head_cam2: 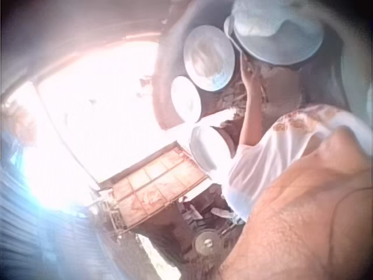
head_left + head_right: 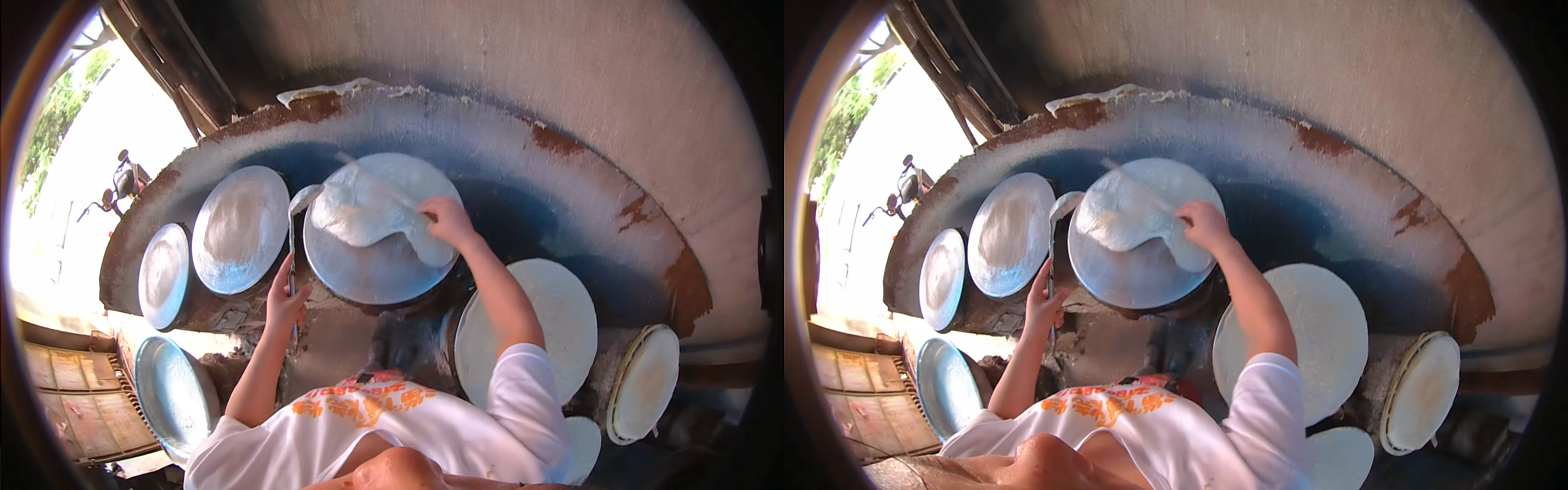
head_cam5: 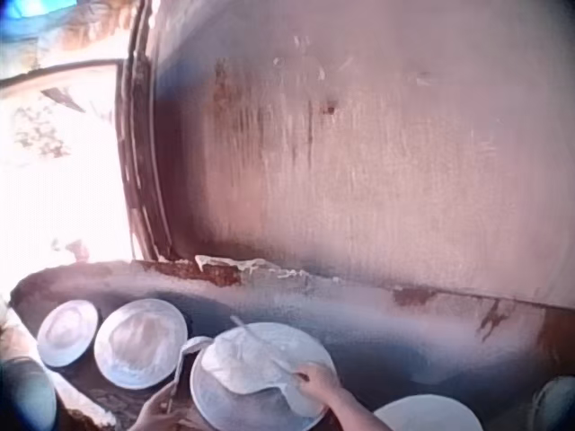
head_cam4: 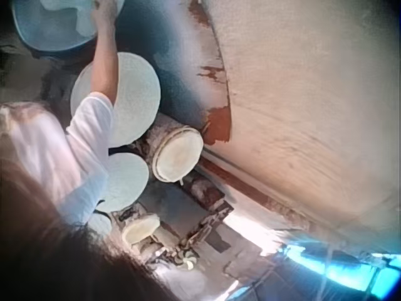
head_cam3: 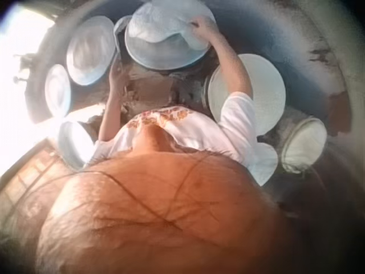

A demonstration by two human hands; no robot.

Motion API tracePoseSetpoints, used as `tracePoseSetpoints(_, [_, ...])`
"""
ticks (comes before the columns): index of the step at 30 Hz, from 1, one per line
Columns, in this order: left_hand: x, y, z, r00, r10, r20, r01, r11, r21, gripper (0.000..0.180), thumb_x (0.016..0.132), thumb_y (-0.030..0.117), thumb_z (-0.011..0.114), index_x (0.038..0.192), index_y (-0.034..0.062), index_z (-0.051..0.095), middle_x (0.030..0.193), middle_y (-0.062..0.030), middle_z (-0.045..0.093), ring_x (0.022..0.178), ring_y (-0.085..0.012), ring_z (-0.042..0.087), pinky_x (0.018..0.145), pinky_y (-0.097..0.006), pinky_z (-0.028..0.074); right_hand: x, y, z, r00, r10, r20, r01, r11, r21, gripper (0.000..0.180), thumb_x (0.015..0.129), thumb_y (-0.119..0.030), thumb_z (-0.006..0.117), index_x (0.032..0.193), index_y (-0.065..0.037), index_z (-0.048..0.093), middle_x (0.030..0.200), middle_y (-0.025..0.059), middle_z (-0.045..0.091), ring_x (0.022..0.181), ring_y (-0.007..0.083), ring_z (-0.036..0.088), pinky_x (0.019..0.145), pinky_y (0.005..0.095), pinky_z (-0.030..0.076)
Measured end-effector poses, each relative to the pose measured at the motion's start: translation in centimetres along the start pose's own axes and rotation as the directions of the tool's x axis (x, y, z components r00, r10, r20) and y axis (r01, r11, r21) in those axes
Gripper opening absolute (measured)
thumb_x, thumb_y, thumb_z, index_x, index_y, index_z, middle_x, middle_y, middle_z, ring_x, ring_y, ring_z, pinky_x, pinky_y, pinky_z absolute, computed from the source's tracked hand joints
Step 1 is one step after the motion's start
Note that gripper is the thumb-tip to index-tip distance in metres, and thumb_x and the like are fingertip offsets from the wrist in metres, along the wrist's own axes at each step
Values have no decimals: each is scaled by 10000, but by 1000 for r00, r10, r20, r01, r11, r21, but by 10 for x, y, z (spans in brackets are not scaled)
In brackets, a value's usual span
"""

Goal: The person uses a ladle to pour batter onto multiple heated surfaces, spreads the batter thin with a stick, and then peels the cooked thin flatbread sheets off by hand.

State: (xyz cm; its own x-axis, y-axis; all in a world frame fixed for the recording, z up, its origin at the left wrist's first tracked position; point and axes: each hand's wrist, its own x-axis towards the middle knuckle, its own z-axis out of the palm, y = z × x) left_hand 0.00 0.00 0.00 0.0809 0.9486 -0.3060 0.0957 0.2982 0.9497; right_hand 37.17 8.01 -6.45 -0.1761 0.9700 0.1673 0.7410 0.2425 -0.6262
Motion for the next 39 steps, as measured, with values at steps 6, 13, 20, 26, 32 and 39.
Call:
tracePoseSetpoints(6, [-43,1,-19,997,-64,-52,66,997,29,720,843,-39,571,1459,196,281,561,37,473,366,-57,382,334,-221,314,-38,-19,-34,949,-81,305,-8,961,278,372,643,-55,600,1004,-60,690,909,139,658,822,253,632,746,343,487])
tracePoseSetpoints(13, [-41,7,-24,995,-37,-95,43,997,62,663,870,-8,546,1456,169,290,529,43,434,359,-62,389,340,-245,332,-17,-10,-18,954,-151,260,58,940,335,399,624,-37,622,1011,-92,701,845,88,666,649,191,560,626,298,457])
tracePoseSetpoints(20, [-41,-8,-29,990,-142,1,141,983,117,681,863,-12,552,1458,184,286,546,26,454,382,-70,437,346,-239,346,-49,-1,-15,945,66,321,-180,923,340,416,619,-9,609,1015,-98,701,822,54,653,689,126,560,646,279,459])
tracePoseSetpoints(26, [-71,-11,-21,968,-207,144,193,976,104,685,865,-12,530,1459,224,283,570,27,450,400,-72,404,358,-238,341,-120,-3,-40,989,44,141,-97,914,395,422,600,13,618,1010,-57,686,879,76,654,730,154,586,649,255,455])
tracePoseSetpoints(32, [-77,-11,-24,958,-175,225,141,977,158,639,873,11,542,1442,213,333,573,40,429,384,-73,372,353,-248,329,-161,-78,2,998,-36,-55,36,999,8,288,694,26,620,958,-70,683,999,86,654,913,247,614,816,341,484])
tracePoseSetpoints(39, [-46,72,-75,914,67,401,117,901,-418,563,950,88,458,1453,254,270,595,46,351,387,-34,297,330,-194,272,-119,-254,166,818,572,67,-240,233,942,315,866,-39,573,1178,-57,539,946,54,656,700,101,604,598,223,472])
